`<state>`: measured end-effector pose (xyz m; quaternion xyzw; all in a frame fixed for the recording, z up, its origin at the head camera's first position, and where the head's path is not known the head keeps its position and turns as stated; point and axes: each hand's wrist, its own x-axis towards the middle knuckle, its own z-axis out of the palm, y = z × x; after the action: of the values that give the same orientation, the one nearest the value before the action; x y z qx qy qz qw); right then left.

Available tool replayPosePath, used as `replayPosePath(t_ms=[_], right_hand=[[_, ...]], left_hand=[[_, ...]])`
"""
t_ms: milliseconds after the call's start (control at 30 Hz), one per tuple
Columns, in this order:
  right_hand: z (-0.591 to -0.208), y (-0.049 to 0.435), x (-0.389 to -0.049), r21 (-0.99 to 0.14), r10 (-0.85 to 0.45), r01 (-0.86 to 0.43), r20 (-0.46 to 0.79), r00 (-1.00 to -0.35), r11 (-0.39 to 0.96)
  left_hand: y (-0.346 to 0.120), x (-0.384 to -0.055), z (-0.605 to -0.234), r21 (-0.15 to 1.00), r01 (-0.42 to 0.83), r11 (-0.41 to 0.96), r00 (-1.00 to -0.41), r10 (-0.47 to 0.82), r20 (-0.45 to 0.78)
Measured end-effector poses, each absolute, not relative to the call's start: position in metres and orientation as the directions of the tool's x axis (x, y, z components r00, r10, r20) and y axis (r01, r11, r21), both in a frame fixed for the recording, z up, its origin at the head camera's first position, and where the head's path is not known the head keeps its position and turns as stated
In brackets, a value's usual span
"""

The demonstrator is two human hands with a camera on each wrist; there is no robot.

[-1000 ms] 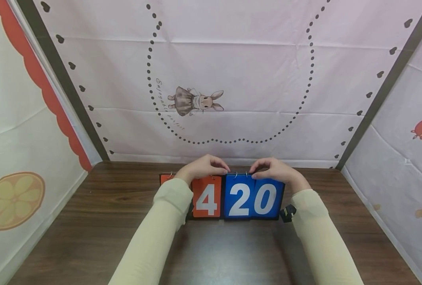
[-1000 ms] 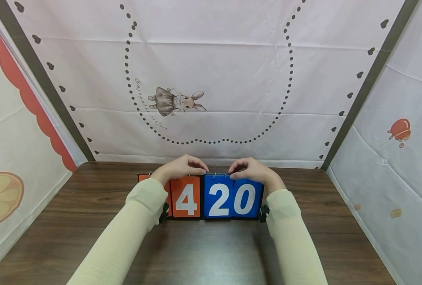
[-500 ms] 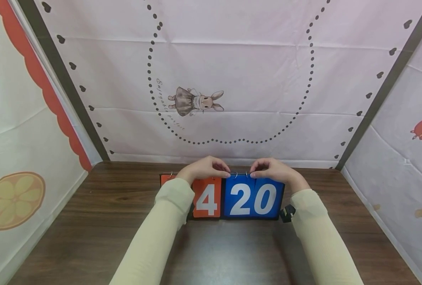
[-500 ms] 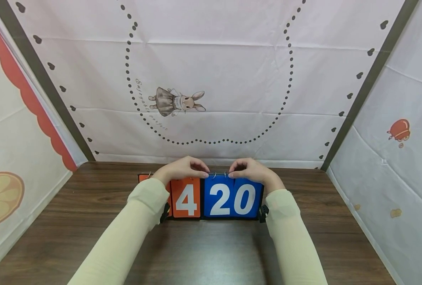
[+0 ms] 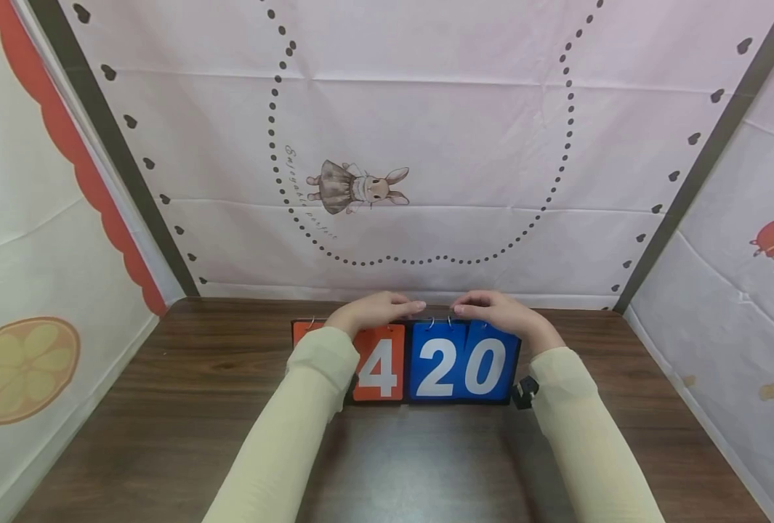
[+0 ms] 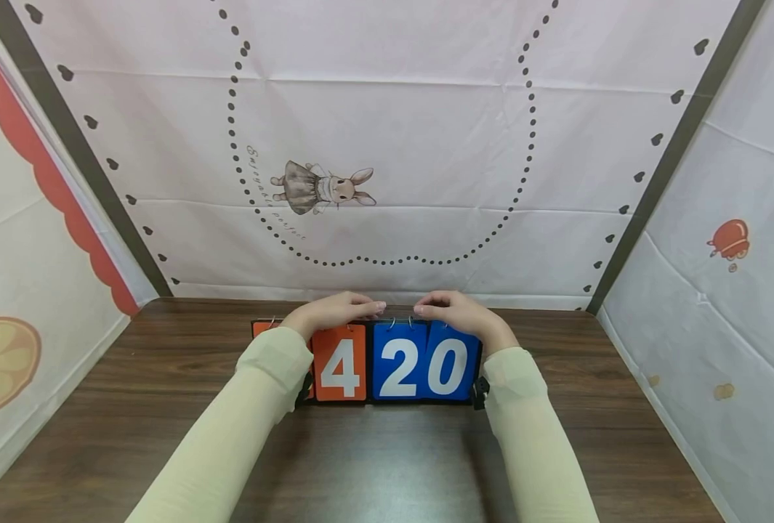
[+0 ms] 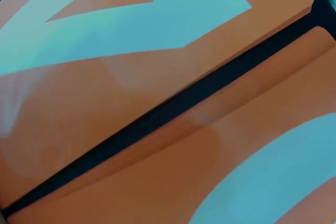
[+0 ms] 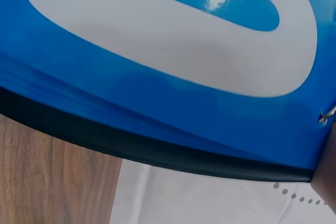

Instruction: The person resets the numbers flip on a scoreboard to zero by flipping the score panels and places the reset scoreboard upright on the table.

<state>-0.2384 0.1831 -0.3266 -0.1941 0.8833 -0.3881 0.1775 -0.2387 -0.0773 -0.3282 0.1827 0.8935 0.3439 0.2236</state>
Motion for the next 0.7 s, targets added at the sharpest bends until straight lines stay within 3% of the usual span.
replayPosePath(t_ms=[267, 567, 700], right_hand=[[-0.3250, 0.1756, -0.2386, -0.666, -0.460, -0.178, -0.274, -0.845, 0.725], [-0.3248, 0.1791, -0.2394, -0.707, -0.455, -0.146, -0.271, -0.848, 0.692], [-0.3238, 0.1807, -0.2384, -0.734, -0.478, -0.169, -0.234, -0.847, 0.657]], left_hand=[[-0.0688, -0.2366, -0.3298, 0.543, 0.069, 0.837, -0.838, 0.344, -0.423], [-0.0753, -0.2371, -0.3283, 0.695, 0.071, 0.715, -0.829, 0.430, -0.358], [-0.0778, -0.2384, -0.3273, 0.711, 0.130, 0.692, -0.823, 0.475, -0.312]])
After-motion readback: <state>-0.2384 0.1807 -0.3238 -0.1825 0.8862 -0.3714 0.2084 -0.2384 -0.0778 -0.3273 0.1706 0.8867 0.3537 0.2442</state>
